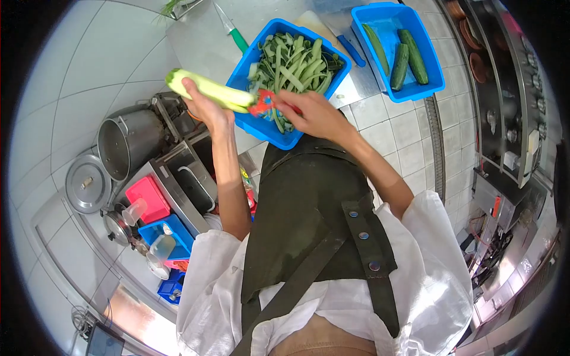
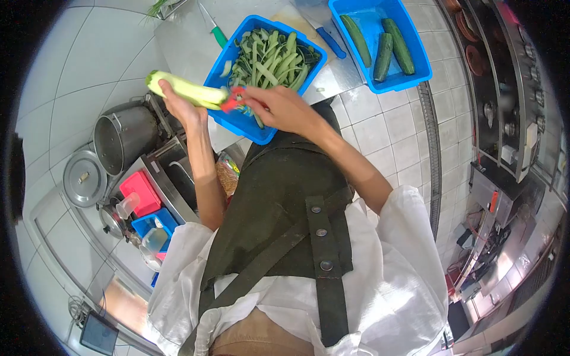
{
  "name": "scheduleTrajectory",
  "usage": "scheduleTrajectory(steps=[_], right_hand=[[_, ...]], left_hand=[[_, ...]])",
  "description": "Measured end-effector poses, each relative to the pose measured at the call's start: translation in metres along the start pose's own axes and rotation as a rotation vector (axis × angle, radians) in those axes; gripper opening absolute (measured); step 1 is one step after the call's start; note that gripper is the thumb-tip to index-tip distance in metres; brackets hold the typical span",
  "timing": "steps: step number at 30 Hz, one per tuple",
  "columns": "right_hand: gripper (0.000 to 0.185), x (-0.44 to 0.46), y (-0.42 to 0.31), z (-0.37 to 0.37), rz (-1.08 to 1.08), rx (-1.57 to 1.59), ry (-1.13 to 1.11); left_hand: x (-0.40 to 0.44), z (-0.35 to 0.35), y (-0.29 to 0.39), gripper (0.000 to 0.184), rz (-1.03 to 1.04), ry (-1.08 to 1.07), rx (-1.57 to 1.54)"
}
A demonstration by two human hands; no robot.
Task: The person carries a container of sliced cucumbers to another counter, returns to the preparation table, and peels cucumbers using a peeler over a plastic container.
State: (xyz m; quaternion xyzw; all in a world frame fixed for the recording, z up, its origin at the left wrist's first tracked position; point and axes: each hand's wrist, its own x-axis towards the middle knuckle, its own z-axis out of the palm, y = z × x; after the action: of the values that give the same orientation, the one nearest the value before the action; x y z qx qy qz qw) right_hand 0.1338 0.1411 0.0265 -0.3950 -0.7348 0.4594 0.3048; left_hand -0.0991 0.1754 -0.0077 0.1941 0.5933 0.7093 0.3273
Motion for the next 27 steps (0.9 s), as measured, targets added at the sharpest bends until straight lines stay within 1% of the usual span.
scheduleTrajectory(steps=[1,2,3,4,6,7,8,10,11,12,13,14,15,16,17,18,19,20,21,22,23,24,25,26,27], right_hand=[[0.016,-0.008,0.005,-0.005,0.001,0.000,0.003],[0.016,-0.015,0.005,-0.013,0.096,-0.033,-0.050],[0.016,-0.022,0.004,-0.017,0.199,-0.063,-0.104],[0.016,-0.023,0.003,-0.014,0.205,-0.062,-0.108],[0.017,-0.009,-0.007,-0.002,0.184,0.161,0.122],[0.018,-0.005,-0.007,0.006,0.139,0.169,0.132],[0.018,-0.005,0.002,0.011,0.142,0.175,0.137],[0.017,-0.016,0.020,0.020,-0.076,0.100,0.162],[0.016,-0.023,0.008,0.000,0.064,-0.023,-0.006],[0.016,-0.018,0.008,-0.008,0.049,-0.033,-0.002],[0.016,-0.020,0.006,-0.009,0.109,-0.020,0.001],[0.017,-0.025,0.004,-0.008,0.177,-0.002,0.005],[0.018,-0.020,0.010,0.004,0.052,0.081,0.173],[0.018,-0.019,0.017,0.010,0.055,0.079,0.175],[0.019,-0.020,0.019,0.016,0.024,0.090,0.179],[0.019,-0.021,0.020,0.020,-0.012,0.100,0.184],[0.020,-0.031,0.023,0.009,0.067,-0.051,0.046],[0.020,-0.032,0.024,0.003,0.053,-0.057,0.045],[0.020,-0.035,0.023,0.000,0.122,-0.036,0.032],[0.019,-0.041,0.021,0.000,0.205,-0.007,0.014],[0.019,-0.033,0.019,0.006,0.207,-0.008,0.016],[0.018,-0.017,0.018,0.016,0.069,0.023,0.143],[0.017,-0.011,0.017,0.022,-0.063,0.061,0.265],[0.017,-0.018,0.019,0.021,-0.053,0.066,0.263],[0.017,-0.026,0.023,0.016,0.011,-0.046,0.148]], left_hand=[[0.008,-0.007,-0.003,0.050,-0.078,0.020,-0.146],[0.002,0.002,0.013,0.049,-0.167,0.093,-0.226],[0.006,-0.006,0.009,0.045,-0.219,0.013,-0.276],[0.009,-0.015,0.006,0.042,-0.272,-0.062,-0.326],[-0.008,-0.003,0.006,0.037,-0.201,-0.088,-0.163],[-0.017,0.005,0.006,0.036,-0.188,-0.085,-0.184],[-0.022,0.011,0.006,0.036,-0.189,-0.071,-0.227],[-0.015,0.011,0.001,0.041,-0.094,-0.093,-0.141],[-0.012,0.008,-0.005,0.041,-0.088,-0.094,-0.147],[-0.009,0.007,-0.013,0.046,-0.145,-0.103,-0.215],[-0.010,-0.001,-0.019,0.051,-0.218,-0.113,-0.262],[-0.019,-0.001,-0.014,0.051,-0.228,-0.116,-0.251],[-0.030,0.009,-0.009,0.055,-0.241,-0.158,-0.257],[-0.037,0.015,-0.008,0.060,-0.256,-0.195,-0.258],[-0.030,0.010,-0.008,0.058,-0.377,-0.295,-0.328],[-0.025,0.007,-0.008,0.058,-0.380,-0.293,-0.322],[-0.020,0.006,-0.009,0.058,-0.298,-0.241,-0.299],[-0.013,0.011,-0.005,0.057,-0.205,-0.191,-0.286],[-0.005,0.005,-0.007,0.051,-0.206,-0.209,-0.325],[-0.007,0.002,-0.010,0.051,-0.210,-0.208,-0.321],[-0.009,0.003,-0.014,0.051,-0.176,-0.226,-0.184],[-0.012,0.009,-0.016,0.051,-0.142,-0.244,-0.053],[-0.015,0.012,-0.017,0.051,-0.149,-0.277,-0.126],[-0.015,0.013,-0.015,0.051,-0.158,-0.274,-0.118],[-0.012,0.016,-0.013,0.053,-0.172,-0.181,-0.185]])
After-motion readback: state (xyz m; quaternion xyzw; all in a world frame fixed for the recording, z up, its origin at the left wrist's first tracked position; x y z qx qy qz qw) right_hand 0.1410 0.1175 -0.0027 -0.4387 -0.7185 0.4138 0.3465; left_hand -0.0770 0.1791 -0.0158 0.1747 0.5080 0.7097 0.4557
